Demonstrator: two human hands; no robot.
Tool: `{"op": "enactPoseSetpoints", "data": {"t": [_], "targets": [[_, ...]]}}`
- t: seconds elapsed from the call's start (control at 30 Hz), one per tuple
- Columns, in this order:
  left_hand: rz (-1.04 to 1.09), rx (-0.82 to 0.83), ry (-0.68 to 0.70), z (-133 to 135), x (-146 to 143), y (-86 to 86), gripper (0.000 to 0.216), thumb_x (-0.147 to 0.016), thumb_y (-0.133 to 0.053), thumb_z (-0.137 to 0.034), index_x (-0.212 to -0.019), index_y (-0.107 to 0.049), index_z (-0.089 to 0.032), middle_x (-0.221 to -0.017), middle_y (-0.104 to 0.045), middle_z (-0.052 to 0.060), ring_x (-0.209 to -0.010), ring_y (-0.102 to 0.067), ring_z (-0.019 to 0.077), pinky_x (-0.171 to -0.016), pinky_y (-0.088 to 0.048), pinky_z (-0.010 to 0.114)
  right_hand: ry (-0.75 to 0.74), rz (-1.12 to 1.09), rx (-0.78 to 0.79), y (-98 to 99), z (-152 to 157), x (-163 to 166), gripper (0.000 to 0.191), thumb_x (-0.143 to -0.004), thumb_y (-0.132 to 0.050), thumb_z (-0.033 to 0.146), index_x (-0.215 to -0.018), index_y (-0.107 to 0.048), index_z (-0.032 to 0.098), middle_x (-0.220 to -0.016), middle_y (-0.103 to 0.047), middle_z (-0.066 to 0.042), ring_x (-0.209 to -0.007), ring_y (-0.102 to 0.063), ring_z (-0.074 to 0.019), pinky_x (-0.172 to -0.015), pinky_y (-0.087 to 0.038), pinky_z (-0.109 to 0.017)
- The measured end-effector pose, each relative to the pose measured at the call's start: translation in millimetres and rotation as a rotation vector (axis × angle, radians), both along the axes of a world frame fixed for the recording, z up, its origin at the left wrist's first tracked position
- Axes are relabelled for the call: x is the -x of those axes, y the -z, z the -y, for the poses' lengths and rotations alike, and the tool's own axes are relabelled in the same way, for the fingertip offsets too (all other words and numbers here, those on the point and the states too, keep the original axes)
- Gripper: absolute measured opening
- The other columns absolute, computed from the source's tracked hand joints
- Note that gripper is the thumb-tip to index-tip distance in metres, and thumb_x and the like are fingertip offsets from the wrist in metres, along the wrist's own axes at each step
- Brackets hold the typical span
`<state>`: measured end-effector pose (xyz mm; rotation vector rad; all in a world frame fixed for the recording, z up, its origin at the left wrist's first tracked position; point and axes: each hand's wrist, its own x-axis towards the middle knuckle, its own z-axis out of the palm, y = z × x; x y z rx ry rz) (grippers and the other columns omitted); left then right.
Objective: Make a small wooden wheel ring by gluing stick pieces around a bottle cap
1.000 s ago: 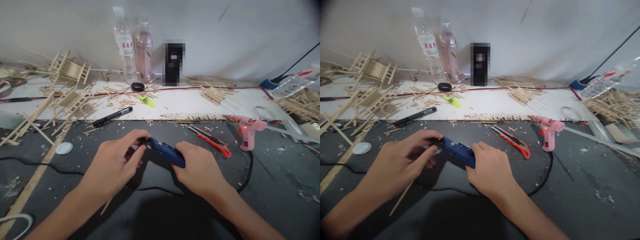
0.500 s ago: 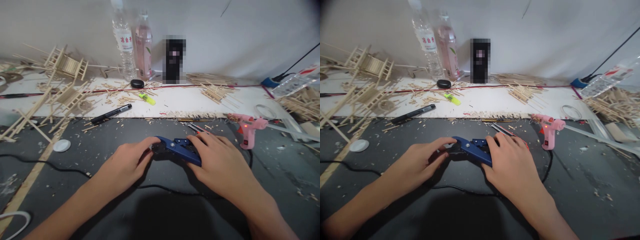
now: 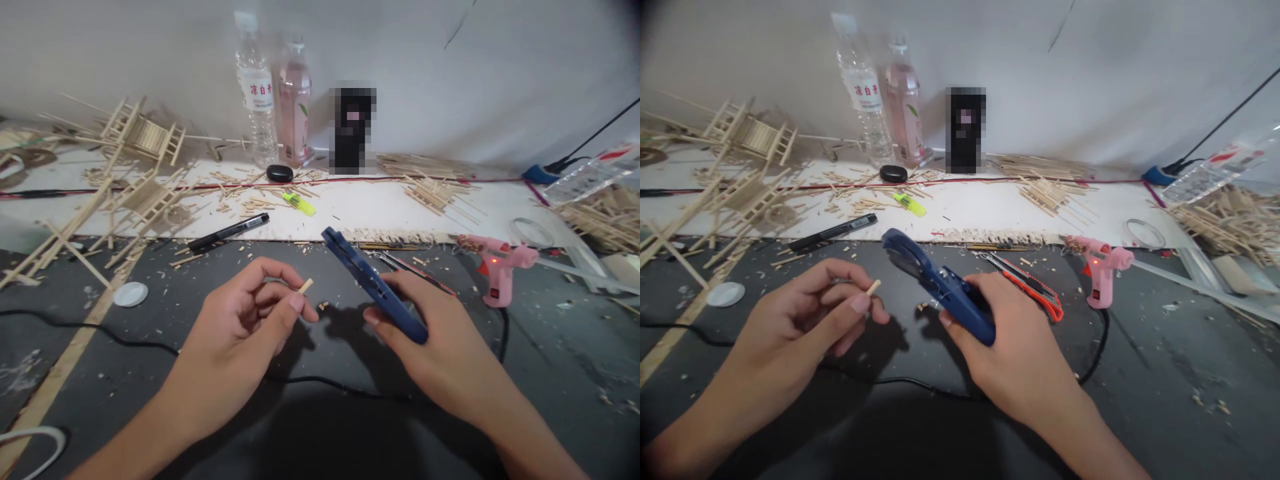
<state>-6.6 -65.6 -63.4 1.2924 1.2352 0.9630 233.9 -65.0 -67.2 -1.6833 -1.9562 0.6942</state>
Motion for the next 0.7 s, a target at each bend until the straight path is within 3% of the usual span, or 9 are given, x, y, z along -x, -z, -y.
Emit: {"op": "enactPoseSetpoints", "data": {"t": [0.23,0.43,0.7], "targets": [[0.157,-0.008,-0.088,9.0,0.9,-8.5,0.022,-0.094,-0.077,-0.039,-0.089,-0.064,-0.022,-0.068,-0.072,-0.003,-0.052,-0.054,0.0054,-0.048,-0.044,0.009,-0.091,-0.164,0.068,3.9,18.1,21.6,0.011,-0.094,-0.067,0.031,-0.104,-0.064,0.029,-0.094,-0.07,0.004,-0.078,-0.064,-0.0157,-0.068,-0.049,-0.029],[0.262,-0.008,-0.11,11.9,-2.6,-13.5,0.02,-0.089,-0.08,-0.026,-0.079,-0.063,-0.022,-0.063,-0.069,-0.005,-0.049,-0.053,0.0034,-0.046,-0.043,0.006,-0.241,-0.161,-0.044,10.6,23.8,24.2,0.018,-0.098,-0.062,0.026,-0.116,-0.06,0.026,-0.1,-0.069,0.001,-0.083,-0.065,-0.0156,-0.073,-0.05,-0.028],[0.159,-0.084,-0.204,13.2,-5.5,-17.2,0.02,-0.082,-0.076,-0.018,-0.07,-0.06,-0.022,-0.049,-0.056,-0.008,-0.043,-0.05,0.0031,-0.044,-0.041,0.006,-0.231,-0.034,-0.204,15.3,24.3,24.9,0.01,-0.091,-0.062,0.02,-0.098,-0.057,0.025,-0.084,-0.063,0.001,-0.068,-0.06,-0.0172,-0.059,-0.044,-0.028]]}}
